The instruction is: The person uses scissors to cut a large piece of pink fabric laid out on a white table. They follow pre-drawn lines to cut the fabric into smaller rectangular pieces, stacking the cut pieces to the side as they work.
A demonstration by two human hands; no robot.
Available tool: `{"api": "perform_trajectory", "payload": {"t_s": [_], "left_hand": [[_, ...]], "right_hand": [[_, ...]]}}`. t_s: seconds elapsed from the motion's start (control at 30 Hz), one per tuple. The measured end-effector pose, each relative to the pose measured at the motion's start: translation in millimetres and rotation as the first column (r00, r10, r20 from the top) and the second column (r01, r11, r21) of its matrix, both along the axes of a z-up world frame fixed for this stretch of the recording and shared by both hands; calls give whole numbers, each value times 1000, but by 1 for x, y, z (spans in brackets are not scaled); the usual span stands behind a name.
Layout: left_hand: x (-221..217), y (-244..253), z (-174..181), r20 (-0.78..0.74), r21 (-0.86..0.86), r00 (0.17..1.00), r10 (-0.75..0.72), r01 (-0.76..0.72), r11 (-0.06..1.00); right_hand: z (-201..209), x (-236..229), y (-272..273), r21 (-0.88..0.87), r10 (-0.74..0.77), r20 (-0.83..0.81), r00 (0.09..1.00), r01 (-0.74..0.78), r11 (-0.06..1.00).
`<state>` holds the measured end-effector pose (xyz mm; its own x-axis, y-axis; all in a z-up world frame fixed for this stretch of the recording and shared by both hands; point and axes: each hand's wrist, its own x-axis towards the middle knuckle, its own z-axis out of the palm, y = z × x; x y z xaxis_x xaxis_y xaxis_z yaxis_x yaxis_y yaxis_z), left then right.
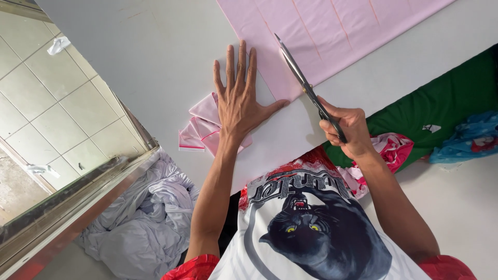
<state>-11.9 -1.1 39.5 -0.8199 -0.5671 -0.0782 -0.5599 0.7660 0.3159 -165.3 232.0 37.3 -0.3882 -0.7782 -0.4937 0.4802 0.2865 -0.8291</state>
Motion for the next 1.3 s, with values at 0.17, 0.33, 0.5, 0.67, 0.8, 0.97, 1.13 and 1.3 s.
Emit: {"api": "perform_trajectory", "payload": {"t_s": [0.17,0.33,0.5,0.67,0.8,0.97,1.13,1.3], "left_hand": [[0,0,0,14,-11,1000,-3,3,1000],[-1,-2,-1,18,-3,1000,-5,5,1000],[1,-4,-2,30,-7,999,-17,17,1000],[-1,-4,-1,12,5,1000,-13,13,1000],[-1,-4,-1,24,1,1000,-17,17,1000],[-1,-5,-2,28,-23,999,-19,20,1000],[-2,-7,-1,33,-2,999,-22,22,1000],[1,-7,-2,31,-33,999,-27,28,999]], "right_hand": [[3,-3,-28,73,-12,-38,999,14,997],[-11,-3,-22,35,20,-34,999,-19,999],[-4,-1,-28,44,22,-39,999,-20,999],[14,-4,-60,80,-26,-60,998,31,996],[9,-6,-71,77,-26,-64,998,31,997],[-16,-10,-61,9,23,-63,998,-22,1000],[-4,-14,-69,7,17,-31,999,-17,1000],[6,-19,-88,27,7,-47,999,-6,1000]]}}
